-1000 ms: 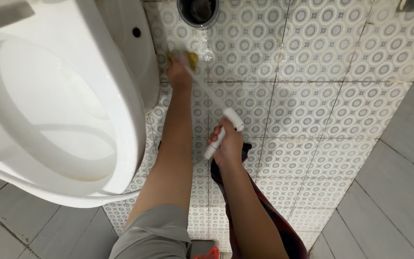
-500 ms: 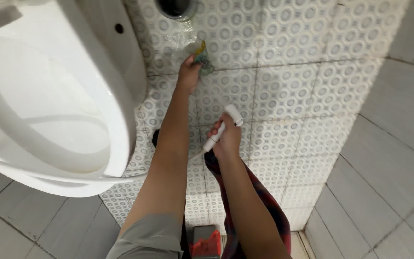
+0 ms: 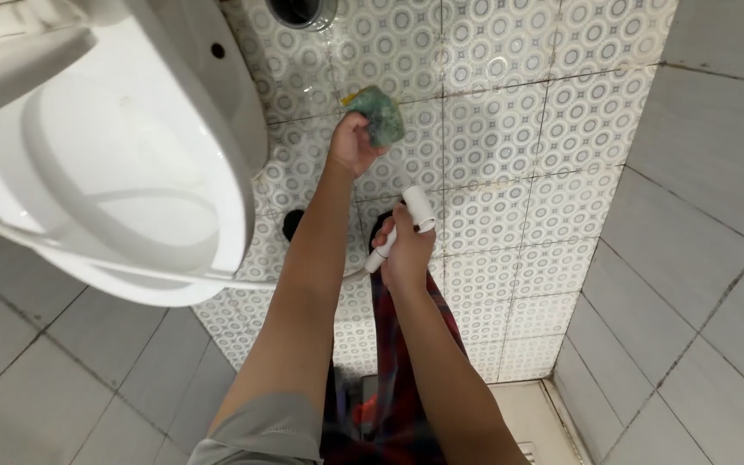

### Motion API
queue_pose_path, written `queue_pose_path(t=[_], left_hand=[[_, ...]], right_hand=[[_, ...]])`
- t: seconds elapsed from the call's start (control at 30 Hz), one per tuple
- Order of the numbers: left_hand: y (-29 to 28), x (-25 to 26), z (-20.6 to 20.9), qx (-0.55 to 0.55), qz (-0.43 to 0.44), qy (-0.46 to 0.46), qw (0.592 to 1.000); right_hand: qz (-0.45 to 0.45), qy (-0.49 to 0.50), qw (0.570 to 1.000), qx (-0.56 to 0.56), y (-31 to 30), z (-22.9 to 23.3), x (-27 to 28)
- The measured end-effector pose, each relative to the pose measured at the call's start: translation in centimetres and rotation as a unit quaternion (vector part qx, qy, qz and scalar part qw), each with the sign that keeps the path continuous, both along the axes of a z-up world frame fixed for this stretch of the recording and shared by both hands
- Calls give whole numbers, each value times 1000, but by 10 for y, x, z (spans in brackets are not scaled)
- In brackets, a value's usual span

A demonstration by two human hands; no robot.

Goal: Cleaning the toilet bowl and the floor area using a bidet sprayer, a sponge, cleaning liquid, and a toilet brush.

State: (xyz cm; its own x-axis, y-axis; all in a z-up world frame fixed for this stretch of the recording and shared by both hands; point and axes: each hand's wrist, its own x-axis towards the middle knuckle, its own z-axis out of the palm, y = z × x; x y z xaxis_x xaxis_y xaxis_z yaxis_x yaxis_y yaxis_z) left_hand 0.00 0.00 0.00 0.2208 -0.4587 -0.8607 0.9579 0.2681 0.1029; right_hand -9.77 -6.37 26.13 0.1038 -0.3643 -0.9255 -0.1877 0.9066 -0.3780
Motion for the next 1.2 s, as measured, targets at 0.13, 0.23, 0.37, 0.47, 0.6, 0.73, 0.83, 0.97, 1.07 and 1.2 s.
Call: queue_pose_path(t=[0.13,0.23,0.37,0.47,0.6,0.73,0.83,0.97,1.07,1.2], left_hand=[[-14,29,61,-70,12,-1,997],[-21,47,94,-87,9,-8,996],[-17,45,94,14,-53,-107,993],[-8,37,85,70,-72,-168,981],[0,35,107,197,-150,-232,941],[5,41,118,121,-60,-140,981],[5,48,126,73,-18,-180,981],[0,61,152,144,28,-128,981],[-3,73,168,118,82,-169,975],[2,89,180,57,86,-185,977]], right_hand=[[24,-13,999,-32,4,26,3],[33,5,999,-42,5,44,9],[57,22,997,-48,9,66,12],[68,19,996,-48,12,78,11],[104,22,993,-56,16,92,11],[117,32,992,-46,14,106,23],[135,-4,989,-62,15,111,28],[165,8,985,-53,15,130,40],[191,-14,979,-66,8,152,52],[207,-16,975,-79,0,168,62]])
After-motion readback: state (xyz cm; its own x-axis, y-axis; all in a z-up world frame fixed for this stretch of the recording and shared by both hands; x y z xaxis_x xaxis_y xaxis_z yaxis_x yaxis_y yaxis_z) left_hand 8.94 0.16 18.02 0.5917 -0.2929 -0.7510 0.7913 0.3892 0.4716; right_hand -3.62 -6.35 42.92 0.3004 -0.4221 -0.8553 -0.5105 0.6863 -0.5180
